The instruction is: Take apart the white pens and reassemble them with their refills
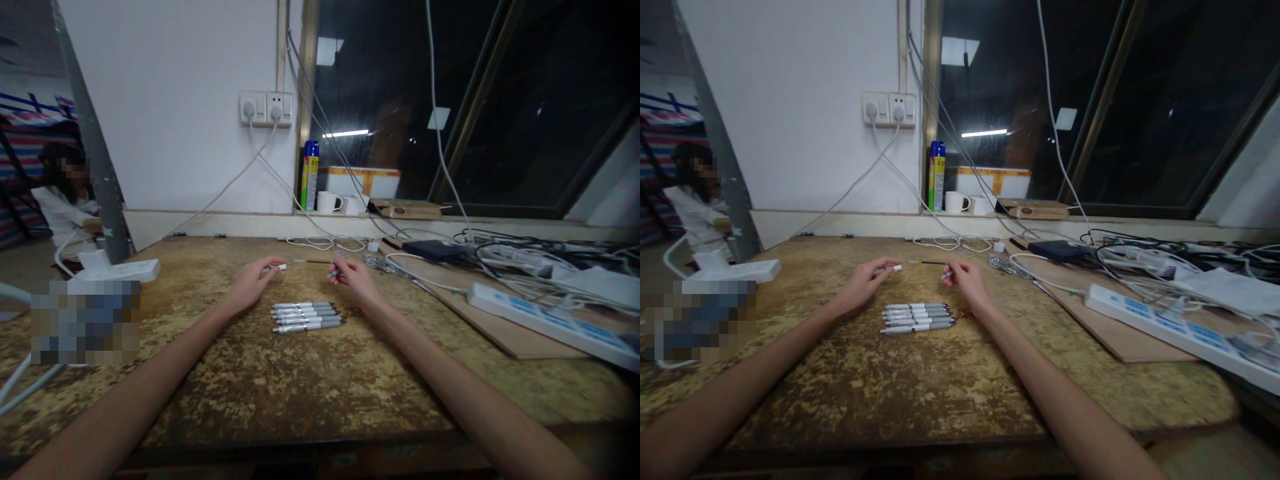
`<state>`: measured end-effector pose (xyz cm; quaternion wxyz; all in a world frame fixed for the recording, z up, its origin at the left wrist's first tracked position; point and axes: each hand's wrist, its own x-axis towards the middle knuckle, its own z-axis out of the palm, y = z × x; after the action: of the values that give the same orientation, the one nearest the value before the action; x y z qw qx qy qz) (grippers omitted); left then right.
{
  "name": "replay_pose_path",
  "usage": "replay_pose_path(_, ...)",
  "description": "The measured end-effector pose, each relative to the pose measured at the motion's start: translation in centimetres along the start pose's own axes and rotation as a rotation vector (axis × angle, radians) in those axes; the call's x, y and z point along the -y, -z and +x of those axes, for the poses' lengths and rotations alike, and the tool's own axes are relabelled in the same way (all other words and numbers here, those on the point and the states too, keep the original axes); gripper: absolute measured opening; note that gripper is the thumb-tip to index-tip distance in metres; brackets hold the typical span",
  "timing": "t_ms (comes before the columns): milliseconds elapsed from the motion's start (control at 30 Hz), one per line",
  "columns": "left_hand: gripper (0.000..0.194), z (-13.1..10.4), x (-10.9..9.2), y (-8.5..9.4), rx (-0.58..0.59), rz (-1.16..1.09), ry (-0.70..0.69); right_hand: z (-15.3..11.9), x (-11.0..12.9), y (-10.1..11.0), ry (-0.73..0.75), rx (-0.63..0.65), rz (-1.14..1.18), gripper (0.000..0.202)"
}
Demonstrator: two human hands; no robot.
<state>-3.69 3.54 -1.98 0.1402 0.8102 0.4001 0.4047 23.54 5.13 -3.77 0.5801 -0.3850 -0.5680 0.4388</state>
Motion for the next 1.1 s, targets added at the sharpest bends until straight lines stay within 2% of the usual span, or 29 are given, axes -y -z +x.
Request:
replay_pose_path(167,0.034,0.0,0.2,-0.2,-0.001,0.018,0.012,-0.3,0.8,-0.2,0.011,-0.033,0.008,0.052)
replay_pose_path(300,0.034,0.1,0.0,-0.2,-0.003,-0.022,0.047,-0.3,0.9,-0.2,0.028,0.016,0.017,0.051)
replay_pose_path(433,0.036,0.3,0.4,-0.3,-0.034,-0.122,0.094,0.0,0.7,-0.3,0.080,0.084,-0.023,0.049)
replay_pose_path(633,0.038,0.7,1.1,-0.4,-0.039,-0.240,0.203,0.6,0.0,-0.1,0.161,0.067,-0.125,0.046)
replay_pose_path(967,0.048,0.4,1.0,-0.5,-0.057,-0.337,0.325,0.4,-0.1,0.1,0.139,0.073,-0.196,0.042)
replay_pose_path(1100,0.044,0.5,1.1,-0.5,-0.068,-0.351,0.326,0.5,-0.1,0.1,0.133,0.087,-0.172,0.044)
